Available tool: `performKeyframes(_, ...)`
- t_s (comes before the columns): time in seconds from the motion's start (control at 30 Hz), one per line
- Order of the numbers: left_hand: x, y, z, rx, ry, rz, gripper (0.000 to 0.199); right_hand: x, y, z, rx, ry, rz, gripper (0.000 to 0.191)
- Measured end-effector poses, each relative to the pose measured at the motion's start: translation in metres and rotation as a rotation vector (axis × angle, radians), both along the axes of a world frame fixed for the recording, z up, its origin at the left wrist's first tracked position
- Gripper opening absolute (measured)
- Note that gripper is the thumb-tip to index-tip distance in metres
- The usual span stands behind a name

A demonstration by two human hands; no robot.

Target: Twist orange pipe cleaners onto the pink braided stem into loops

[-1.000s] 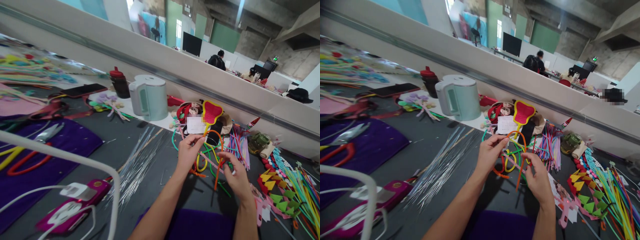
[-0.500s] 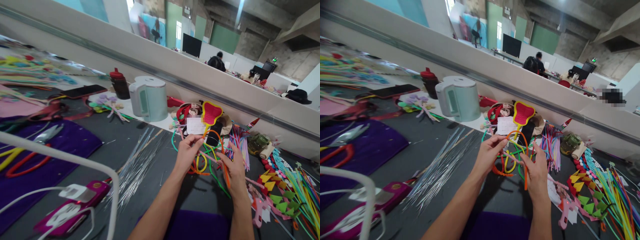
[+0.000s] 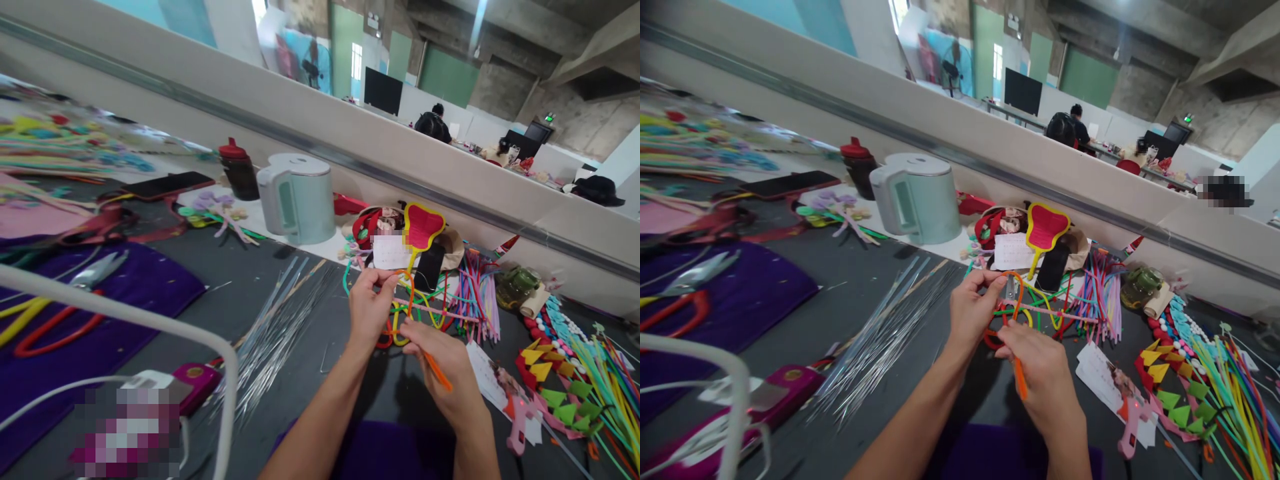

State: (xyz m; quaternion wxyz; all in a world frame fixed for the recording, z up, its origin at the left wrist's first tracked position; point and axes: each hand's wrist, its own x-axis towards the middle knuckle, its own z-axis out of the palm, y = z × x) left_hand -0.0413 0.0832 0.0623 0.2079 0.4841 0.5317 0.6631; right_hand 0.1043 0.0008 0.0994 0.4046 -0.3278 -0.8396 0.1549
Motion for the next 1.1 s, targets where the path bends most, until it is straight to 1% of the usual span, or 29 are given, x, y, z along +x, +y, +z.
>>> performKeyframes(0.1, -0.001, 0.0, 0.0, 0.006, 0.003, 0.021, 0.011, 0.001, -0.006, 0.006, -0.061, 0.018, 0.034, 0.034)
performKeyframes(0.23, -0.001, 0.0, 0.0, -0.002, -0.01, 0.025, 0.012, 0.002, -0.012, 0.012, -0.099, 0.014, 0.094, 0.03)
performKeyframes(0.33, -0.001, -0.001, 0.0, -0.019, -0.017, 0.011, 0.011, 0.005, -0.015, 0.014, -0.078, 0.019, 0.1, 0.031)
performKeyframes(0.43, -0.001, -0.001, 0.0, -0.011, 0.04, 0.016, 0.011, 0.01, -0.018, 0.017, -0.014, 0.043, 0.063, 0.031)
performKeyframes(0.5, -0.001, -0.002, 0.0, 0.008, 0.092, -0.004, 0.011, 0.014, -0.02, 0.021, 0.021, 0.07, 0.015, 0.03)
performKeyframes(0.53, -0.001, -0.002, 0.0, 0.014, 0.112, -0.036, 0.011, 0.017, -0.022, 0.022, 0.033, 0.09, -0.026, 0.029)
performKeyframes(0.67, -0.002, -0.003, 0.004, -0.007, 0.181, -0.211, 0.016, 0.029, -0.029, 0.026, 0.098, 0.252, -0.3, 0.023)
performKeyframes(0.77, -0.003, -0.005, 0.006, -0.028, 0.261, -0.235, 0.017, 0.041, -0.032, 0.021, 0.162, 0.422, -0.501, 0.016)
performKeyframes(0.87, -0.001, -0.009, 0.008, 0.024, 0.322, -0.258, 0.016, 0.05, -0.031, 0.016, 0.126, 0.595, -0.645, 0.013)
performKeyframes(0.9, 0.0, -0.01, 0.009, 0.051, 0.332, -0.286, 0.017, 0.053, -0.03, 0.015, 0.115, 0.66, -0.667, 0.014)
performKeyframes(0.97, 0.003, -0.013, 0.012, 0.099, 0.349, -0.36, 0.018, 0.058, -0.027, 0.017, 0.124, 0.807, -0.664, 0.016)
performKeyframes(1.03, 0.005, -0.016, 0.015, 0.127, 0.364, -0.429, 0.018, 0.062, -0.023, 0.019, 0.124, 0.945, -0.612, 0.016)
performKeyframes(1.1, 0.008, -0.019, 0.019, 0.138, 0.366, -0.462, 0.017, 0.066, -0.021, 0.021, 0.073, 1.02, -0.538, 0.015)
